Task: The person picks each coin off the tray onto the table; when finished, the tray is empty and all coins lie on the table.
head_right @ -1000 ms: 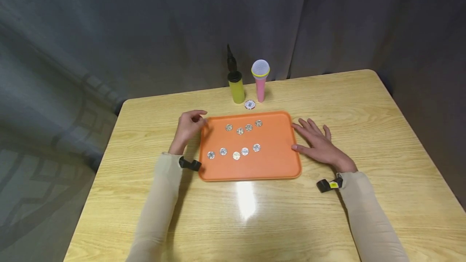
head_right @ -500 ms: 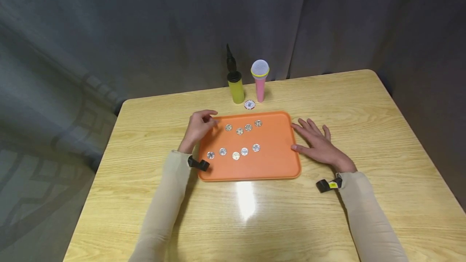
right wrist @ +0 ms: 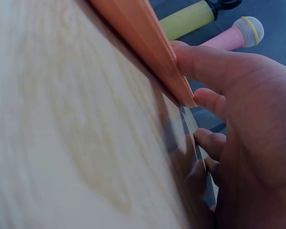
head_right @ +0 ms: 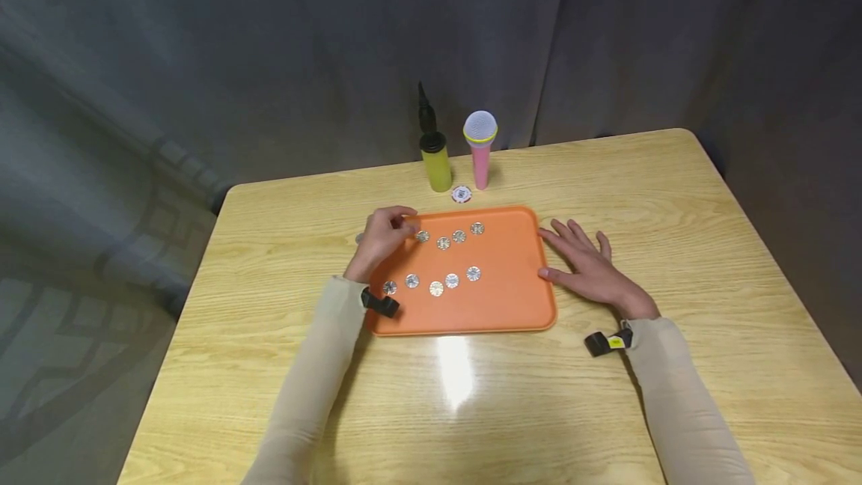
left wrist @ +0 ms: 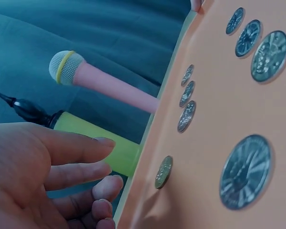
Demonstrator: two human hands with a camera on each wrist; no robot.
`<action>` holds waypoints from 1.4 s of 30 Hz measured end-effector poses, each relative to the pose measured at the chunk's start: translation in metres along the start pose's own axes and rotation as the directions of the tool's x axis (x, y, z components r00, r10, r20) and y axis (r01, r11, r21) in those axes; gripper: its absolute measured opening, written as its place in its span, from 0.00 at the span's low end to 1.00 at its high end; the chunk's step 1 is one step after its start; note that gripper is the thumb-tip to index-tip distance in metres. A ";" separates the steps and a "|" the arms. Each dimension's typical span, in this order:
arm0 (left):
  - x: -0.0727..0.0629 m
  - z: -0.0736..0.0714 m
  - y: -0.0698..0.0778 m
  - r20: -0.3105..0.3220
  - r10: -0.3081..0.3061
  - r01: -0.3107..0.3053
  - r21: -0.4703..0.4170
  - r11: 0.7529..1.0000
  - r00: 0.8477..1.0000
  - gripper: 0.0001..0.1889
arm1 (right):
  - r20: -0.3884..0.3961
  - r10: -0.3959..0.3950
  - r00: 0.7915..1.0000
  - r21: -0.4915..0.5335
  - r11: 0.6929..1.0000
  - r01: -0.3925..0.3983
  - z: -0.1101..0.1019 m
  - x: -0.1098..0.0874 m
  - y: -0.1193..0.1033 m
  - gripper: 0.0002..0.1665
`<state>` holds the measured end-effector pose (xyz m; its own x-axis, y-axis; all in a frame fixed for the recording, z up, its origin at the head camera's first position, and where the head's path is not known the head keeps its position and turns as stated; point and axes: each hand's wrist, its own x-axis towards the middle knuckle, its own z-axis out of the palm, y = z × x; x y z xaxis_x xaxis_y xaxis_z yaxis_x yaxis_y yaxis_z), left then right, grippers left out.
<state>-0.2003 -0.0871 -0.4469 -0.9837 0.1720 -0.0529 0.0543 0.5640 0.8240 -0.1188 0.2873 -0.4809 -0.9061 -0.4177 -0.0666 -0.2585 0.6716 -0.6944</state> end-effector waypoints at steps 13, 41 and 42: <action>0.003 0.006 -0.003 0.030 -0.037 0.033 0.116 0.993 0.999 0.17 | 0.004 -0.003 1.000 -0.003 1.000 0.003 -0.003 0.005 -0.003 0.45; 0.000 0.018 -0.011 0.009 0.017 -0.019 0.277 0.961 1.000 0.07 | -0.014 -0.001 1.000 -0.006 1.000 0.001 0.003 -0.002 0.000 0.45; 0.000 0.018 -0.010 0.007 0.017 -0.019 0.285 0.958 1.000 0.07 | -0.015 -0.002 1.000 -0.007 1.000 0.002 0.002 -0.002 0.000 0.45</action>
<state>-0.1980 -0.0780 -0.4658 -0.9813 0.1878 -0.0427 0.1194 0.7673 0.6301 -0.1165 0.2864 -0.4823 -0.9105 -0.4100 -0.0542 -0.2629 0.6750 -0.6894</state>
